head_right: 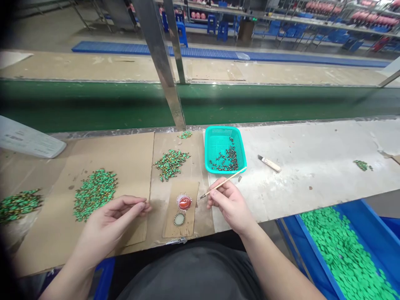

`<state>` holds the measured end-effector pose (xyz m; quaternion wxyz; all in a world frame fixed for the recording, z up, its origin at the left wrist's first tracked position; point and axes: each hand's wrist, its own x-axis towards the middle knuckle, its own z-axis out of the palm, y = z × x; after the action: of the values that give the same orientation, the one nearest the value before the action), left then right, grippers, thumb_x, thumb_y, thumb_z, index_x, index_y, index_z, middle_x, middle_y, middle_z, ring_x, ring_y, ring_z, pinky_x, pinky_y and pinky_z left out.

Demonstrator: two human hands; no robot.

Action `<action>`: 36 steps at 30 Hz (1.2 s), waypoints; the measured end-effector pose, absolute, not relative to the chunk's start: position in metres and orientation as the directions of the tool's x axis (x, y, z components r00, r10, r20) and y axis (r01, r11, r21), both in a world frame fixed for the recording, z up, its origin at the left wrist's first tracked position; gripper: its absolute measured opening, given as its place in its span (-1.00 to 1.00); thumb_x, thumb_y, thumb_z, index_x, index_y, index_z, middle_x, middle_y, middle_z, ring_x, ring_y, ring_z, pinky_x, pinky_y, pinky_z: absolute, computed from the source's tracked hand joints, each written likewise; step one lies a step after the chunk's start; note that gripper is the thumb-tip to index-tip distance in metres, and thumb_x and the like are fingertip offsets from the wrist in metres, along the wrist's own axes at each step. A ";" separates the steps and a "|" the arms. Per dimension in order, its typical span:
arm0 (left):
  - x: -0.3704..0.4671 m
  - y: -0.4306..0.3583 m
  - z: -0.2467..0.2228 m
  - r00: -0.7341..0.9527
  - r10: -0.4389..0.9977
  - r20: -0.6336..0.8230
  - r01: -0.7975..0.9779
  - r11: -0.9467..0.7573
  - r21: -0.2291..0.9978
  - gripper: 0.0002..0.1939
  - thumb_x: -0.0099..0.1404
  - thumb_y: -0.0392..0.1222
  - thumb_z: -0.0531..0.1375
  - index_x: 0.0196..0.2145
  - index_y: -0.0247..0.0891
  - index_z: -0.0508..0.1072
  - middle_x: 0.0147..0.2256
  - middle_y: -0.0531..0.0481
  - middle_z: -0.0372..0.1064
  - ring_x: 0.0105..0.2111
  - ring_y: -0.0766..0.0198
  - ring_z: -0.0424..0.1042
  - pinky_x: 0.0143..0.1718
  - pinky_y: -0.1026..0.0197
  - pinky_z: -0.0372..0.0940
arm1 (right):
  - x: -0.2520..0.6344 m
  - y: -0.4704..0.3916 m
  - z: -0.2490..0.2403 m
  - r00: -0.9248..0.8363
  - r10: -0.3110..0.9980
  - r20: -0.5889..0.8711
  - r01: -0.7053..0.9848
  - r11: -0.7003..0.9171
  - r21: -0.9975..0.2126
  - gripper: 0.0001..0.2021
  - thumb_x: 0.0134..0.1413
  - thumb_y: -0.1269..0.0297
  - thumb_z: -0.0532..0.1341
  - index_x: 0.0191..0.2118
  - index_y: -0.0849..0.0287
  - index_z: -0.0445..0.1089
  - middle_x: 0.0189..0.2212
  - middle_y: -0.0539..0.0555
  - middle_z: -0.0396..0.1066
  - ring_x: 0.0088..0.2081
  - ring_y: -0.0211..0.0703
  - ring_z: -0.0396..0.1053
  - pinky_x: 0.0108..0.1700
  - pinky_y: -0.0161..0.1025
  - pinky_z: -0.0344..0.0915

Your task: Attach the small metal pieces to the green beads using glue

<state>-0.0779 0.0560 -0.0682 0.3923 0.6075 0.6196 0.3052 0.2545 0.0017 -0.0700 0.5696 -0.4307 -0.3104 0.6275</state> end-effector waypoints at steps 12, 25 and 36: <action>-0.042 0.046 -0.058 0.096 0.981 -0.169 0.479 0.104 0.872 -0.54 0.24 0.41 0.47 -0.28 -0.03 0.80 -0.29 -0.14 0.72 -0.29 -0.14 0.67 -0.28 -0.03 0.60 | 0.236 -0.008 -0.064 0.081 0.957 0.279 0.012 0.279 -0.960 -0.91 0.53 0.21 0.41 -0.03 0.00 0.71 -0.16 0.10 0.74 -0.11 -0.01 0.70 0.09 -0.02 0.67; 0.037 -0.001 -0.045 0.457 0.676 -0.579 -0.116 0.690 0.715 -0.46 0.02 0.24 0.69 -0.06 0.05 0.85 0.06 -0.22 0.77 -0.04 -0.30 0.72 -0.17 -0.17 0.72 | 0.239 -0.047 -0.087 -0.140 0.711 0.689 0.662 0.585 -0.468 -0.41 0.44 0.43 0.41 0.48 -0.10 0.52 0.07 0.14 0.58 0.07 0.08 0.59 0.13 0.02 0.64; 0.047 -0.010 -0.062 0.445 0.758 -0.476 0.219 0.424 0.879 -0.52 0.31 0.39 0.44 -0.22 -0.09 0.64 -0.39 0.00 0.53 -0.50 0.20 0.29 -0.46 0.18 0.22 | 0.362 -0.019 -0.078 0.257 0.788 0.560 0.822 0.126 -0.555 -0.70 0.63 0.21 0.21 0.26 0.01 0.61 0.06 0.29 0.66 0.14 0.34 0.65 0.28 0.33 0.59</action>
<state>0.0472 -0.0098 -0.0618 0.6876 0.4998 0.4889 0.1959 0.3620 -0.0191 -0.0781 0.4380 -0.6607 -0.6093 -0.0198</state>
